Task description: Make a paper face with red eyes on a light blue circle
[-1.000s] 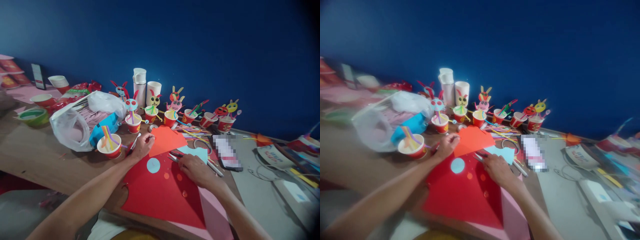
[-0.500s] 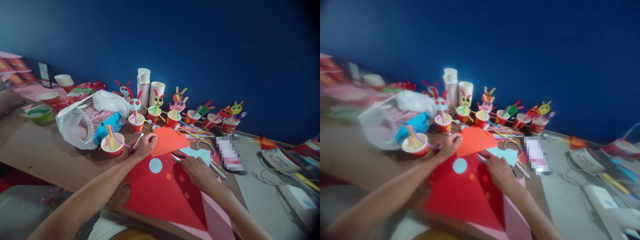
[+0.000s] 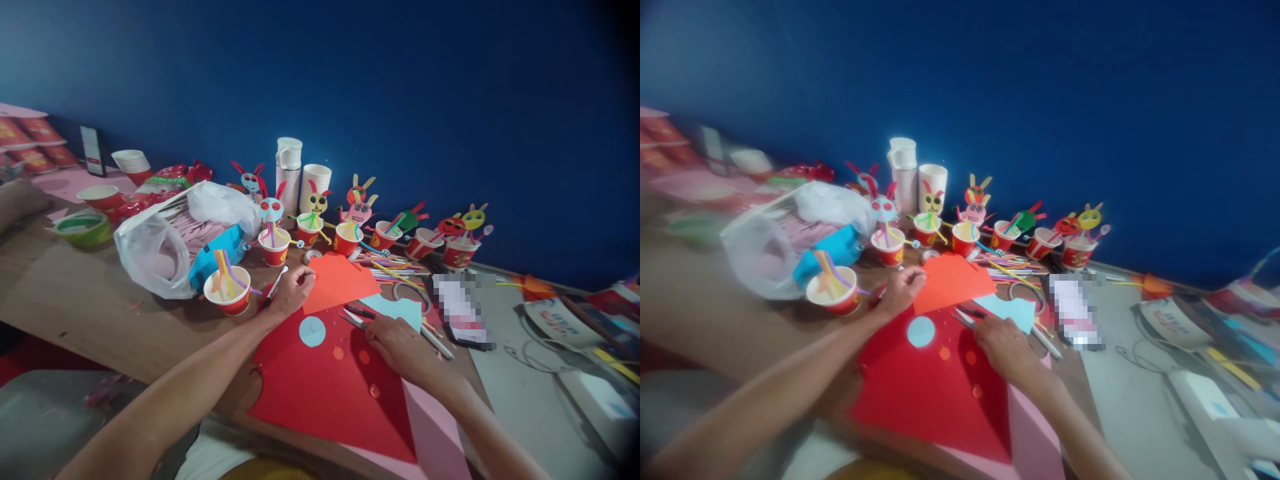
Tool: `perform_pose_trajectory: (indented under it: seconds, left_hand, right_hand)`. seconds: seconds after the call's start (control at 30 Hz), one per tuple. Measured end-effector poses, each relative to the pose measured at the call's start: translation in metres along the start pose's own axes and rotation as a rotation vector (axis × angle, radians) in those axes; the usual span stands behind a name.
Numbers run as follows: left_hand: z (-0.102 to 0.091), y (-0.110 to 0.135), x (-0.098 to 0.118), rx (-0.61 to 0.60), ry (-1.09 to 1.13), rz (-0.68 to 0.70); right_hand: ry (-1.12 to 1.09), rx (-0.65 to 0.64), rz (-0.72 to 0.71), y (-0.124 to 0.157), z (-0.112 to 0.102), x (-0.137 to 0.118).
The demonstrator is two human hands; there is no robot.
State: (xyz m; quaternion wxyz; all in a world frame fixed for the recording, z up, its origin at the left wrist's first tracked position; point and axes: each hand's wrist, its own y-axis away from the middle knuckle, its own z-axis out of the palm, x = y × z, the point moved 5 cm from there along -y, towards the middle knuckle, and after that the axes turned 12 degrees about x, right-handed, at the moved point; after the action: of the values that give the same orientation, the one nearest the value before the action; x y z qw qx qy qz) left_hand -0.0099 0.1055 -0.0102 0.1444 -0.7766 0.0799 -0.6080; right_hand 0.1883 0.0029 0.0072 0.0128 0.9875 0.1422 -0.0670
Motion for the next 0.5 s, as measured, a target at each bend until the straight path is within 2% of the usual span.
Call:
perform_pose_trajectory:
  seconds: [0.23,0.5]
  left_hand:
    - [0.000,0.000,0.001,-0.001,-0.011,0.001]
    - [0.000,0.000,0.003,-0.004,-0.025,-0.006]
  right_hand:
    - [-0.078,0.053,-0.012,0.005,-0.021,0.008]
    - [0.033,0.041,0.032,0.005,-0.005,0.001]
